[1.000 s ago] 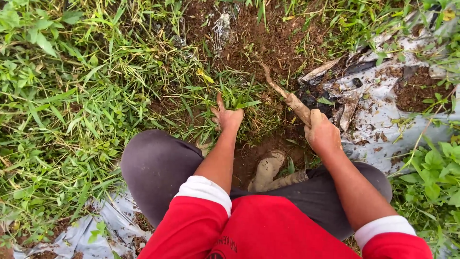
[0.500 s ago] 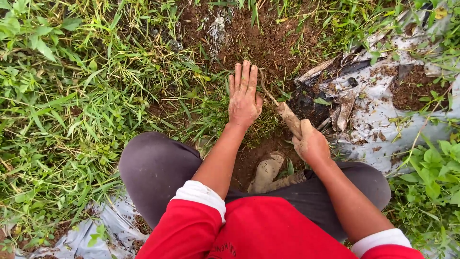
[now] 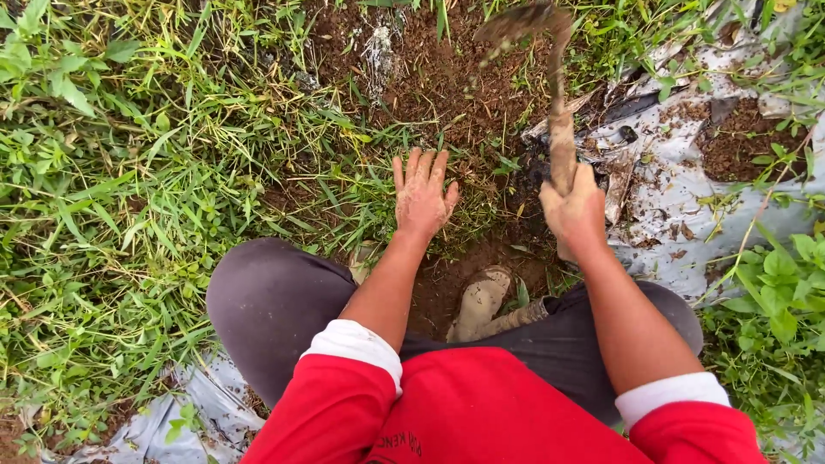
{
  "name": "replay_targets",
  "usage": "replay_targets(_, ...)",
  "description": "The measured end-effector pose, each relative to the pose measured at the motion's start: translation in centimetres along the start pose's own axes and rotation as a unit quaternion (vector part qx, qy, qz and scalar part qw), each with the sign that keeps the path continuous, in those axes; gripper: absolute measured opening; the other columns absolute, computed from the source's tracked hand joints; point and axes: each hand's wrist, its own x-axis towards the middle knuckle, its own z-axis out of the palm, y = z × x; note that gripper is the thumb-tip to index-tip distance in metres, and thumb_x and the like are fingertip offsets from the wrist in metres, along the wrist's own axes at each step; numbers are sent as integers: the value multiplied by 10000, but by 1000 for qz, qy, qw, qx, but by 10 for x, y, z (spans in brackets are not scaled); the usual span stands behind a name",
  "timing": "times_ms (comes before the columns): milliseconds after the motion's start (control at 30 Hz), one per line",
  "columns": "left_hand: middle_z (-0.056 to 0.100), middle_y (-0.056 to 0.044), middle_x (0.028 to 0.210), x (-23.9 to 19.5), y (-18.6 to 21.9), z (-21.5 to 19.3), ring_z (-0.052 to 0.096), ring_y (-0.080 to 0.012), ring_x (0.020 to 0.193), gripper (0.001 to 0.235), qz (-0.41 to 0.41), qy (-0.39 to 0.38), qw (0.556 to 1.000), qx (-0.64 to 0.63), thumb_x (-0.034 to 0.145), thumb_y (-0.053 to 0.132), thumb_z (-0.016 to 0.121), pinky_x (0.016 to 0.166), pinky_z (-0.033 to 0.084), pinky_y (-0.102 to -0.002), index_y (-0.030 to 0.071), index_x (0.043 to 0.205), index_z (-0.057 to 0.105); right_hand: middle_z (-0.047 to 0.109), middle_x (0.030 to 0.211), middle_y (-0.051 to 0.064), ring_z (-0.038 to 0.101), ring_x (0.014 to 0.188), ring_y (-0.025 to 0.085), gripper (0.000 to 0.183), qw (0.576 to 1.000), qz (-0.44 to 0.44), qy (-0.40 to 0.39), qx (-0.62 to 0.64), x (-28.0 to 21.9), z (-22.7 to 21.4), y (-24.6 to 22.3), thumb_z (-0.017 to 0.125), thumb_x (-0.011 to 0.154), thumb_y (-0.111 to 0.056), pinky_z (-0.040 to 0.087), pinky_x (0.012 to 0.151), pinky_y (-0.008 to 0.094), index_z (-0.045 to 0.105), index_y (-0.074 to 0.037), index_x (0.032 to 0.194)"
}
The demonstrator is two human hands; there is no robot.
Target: Weeding a field by hand and using a sickle to clear unwanted vegetation around crops.
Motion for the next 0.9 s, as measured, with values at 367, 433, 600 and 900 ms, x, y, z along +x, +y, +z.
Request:
replay_targets(367, -130, -245, 1685, -27, -7, -76, -180, -505, 1509, 1199, -200, -118, 964, -128, 716, 766, 771, 1088, -87, -802, 403, 1644, 104, 330, 1495, 278, 271, 1442, 448, 447, 962, -252, 66, -80, 25, 26, -91, 601, 1017, -31, 275, 1186, 615, 524, -70, 1455)
replay_targets(433, -162, -238, 1680, -25, -6, -73, -197, -509, 1504, 1204, -205, -135, 961, -125, 721, 724, 799, 1086, -93, -803, 412, 1643, 91, 331, 1537, 262, 256, 1472, 423, 433, 952, -281, 18, -118, 25, 58, -115, 610, 1022, -84, 253, 1205, 604, 538, -93, 1449)
replay_targets(600, -180, -222, 1679, -18, -11, -69, -206, -509, 1500, 1198, -232, -182, 950, -102, 721, 686, 817, 1096, -59, -804, 401, 1647, 112, 167, 1700, 122, 104, 1557, 372, 496, 927, -274, -113, -231, 45, 123, -152, 570, 1064, -305, 136, 1217, 695, 469, -205, 1539)
replay_targets(900, -208, -222, 1654, -27, -53, 42, 37, -539, 1520, 1177, -339, -161, 884, -277, 791, 396, 885, 1171, 285, -673, 601, 1571, 28, 103, 1733, -37, 8, 1576, 339, 630, 860, -192, -203, -427, 46, 139, -72, 266, 1039, -658, 147, 1131, 797, 290, -386, 1607)
